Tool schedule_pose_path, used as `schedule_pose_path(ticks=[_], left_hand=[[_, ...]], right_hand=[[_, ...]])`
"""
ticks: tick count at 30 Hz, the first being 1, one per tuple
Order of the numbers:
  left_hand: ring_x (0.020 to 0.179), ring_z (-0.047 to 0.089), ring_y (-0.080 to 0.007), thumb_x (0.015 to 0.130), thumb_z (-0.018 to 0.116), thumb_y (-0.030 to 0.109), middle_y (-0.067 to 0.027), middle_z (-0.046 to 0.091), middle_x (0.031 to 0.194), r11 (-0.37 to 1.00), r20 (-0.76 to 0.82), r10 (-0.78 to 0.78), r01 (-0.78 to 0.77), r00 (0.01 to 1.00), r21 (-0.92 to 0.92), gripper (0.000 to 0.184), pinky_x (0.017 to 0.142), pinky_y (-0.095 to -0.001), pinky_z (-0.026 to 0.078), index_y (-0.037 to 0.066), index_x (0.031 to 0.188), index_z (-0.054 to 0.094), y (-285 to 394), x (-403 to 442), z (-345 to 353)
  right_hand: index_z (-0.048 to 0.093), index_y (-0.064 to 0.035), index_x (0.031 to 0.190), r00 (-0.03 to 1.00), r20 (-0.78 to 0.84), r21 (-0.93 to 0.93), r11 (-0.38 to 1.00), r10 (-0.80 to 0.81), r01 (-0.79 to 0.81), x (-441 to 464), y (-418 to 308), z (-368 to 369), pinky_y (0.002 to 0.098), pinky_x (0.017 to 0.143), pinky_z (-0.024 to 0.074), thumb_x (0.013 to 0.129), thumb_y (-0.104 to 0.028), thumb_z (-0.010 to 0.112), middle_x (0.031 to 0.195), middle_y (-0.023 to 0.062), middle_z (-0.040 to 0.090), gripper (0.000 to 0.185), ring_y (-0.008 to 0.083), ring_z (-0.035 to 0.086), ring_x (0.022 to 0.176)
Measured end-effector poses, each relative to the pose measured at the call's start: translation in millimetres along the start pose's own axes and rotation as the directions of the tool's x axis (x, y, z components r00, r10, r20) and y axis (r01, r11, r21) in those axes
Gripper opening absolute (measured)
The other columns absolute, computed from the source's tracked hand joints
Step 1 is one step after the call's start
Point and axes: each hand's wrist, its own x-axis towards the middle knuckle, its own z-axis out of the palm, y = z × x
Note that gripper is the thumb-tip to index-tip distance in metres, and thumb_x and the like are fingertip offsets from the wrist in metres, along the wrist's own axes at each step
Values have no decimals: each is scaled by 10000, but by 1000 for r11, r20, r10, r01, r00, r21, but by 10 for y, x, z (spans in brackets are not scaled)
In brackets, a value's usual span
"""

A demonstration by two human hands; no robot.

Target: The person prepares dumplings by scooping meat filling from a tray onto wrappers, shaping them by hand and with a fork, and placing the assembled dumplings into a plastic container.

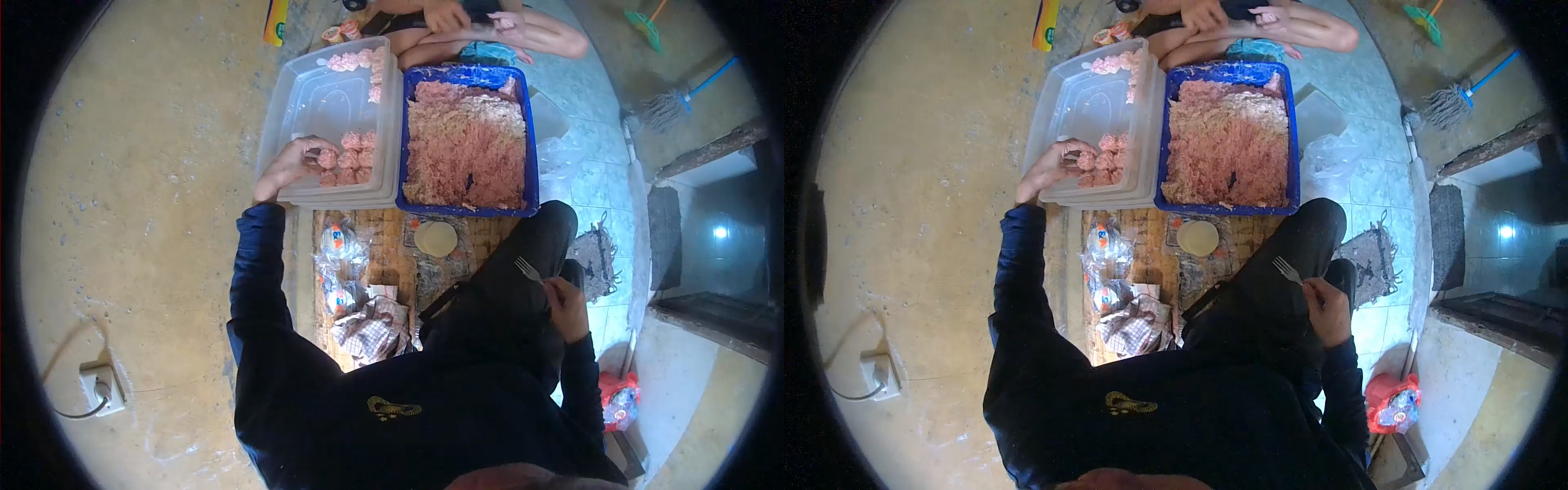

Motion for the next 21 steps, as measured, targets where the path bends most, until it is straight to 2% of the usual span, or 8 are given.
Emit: schedule_pose_path(ticks=[6,10,13,14,15,17,19,21], left_hand=[[1126,612,-194,791,722,-112,-55,625,1310,1000,33,-16,15,999,18,540,889,-322,569,38,1308,685,53,-113,75],[1119,594,-168,862,588,-130,-28,614,1276,861,39,-315,303,948,-408,601,867,-296,527,86,1421,620,-50,-31,103],[1099,604,-177,856,578,-147,-32,631,1279,944,-3,-144,137,990,-299,643,906,-297,519,101,1449,602,78,-195,137],[1091,615,-183,862,577,-147,-39,644,1282,1000,-233,-2,6,972,20,648,924,-300,519,107,1458,596,120,-268,187],[1082,627,-188,869,576,-147,-46,657,1285,931,-396,206,-55,895,360,653,942,-304,520,113,1468,590,187,-356,217],[1097,664,-187,892,578,-139,-76,691,1281,975,-561,209,-128,801,181,599,968,-324,528,96,1443,609,687,-608,482],[1141,685,-189,922,600,-103,-101,709,1273,932,-409,187,-292,893,-212,498,965,-346,542,63,1390,637,951,-861,866],[1138,692,-175,926,654,-54,-127,722,1244,823,-188,97,-185,977,-537,389,936,-337,550,41,1302,683,1006,-838,1418]], right_hand=[[734,-16,1026,964,-60,-213,947,-258,241,323,-98,-164,430,658,546,976,-165,672,846,213,720,169,356,728,750],[703,-55,889,938,-99,-589,780,-331,213,819,-600,-204,500,670,562,925,-197,638,791,186,698,160,406,709,759],[689,-57,842,908,-8,-696,654,-419,296,1306,-527,5,519,656,548,966,-257,597,777,167,709,253,399,696,711],[689,-57,842,909,-8,-703,649,-417,291,1390,-593,71,519,656,548,966,-257,597,777,167,709,253,399,696,711],[692,-58,808,915,101,-705,621,-390,343,1477,-675,157,525,648,548,953,-265,601,748,171,700,268,402,695,692],[695,-59,774,917,188,-703,603,-352,376,1729,-836,226,532,639,549,940,-272,605,718,174,692,285,404,694,673],[702,-58,723,921,198,-777,518,-337,356,1982,-1013,129,526,631,558,915,-295,631,699,194,691,313,405,699,662],[755,-64,735,899,263,-793,452,-349,408,2327,-1079,149,487,648,587,819,-173,665,776,176,745,164,370,748,739]])
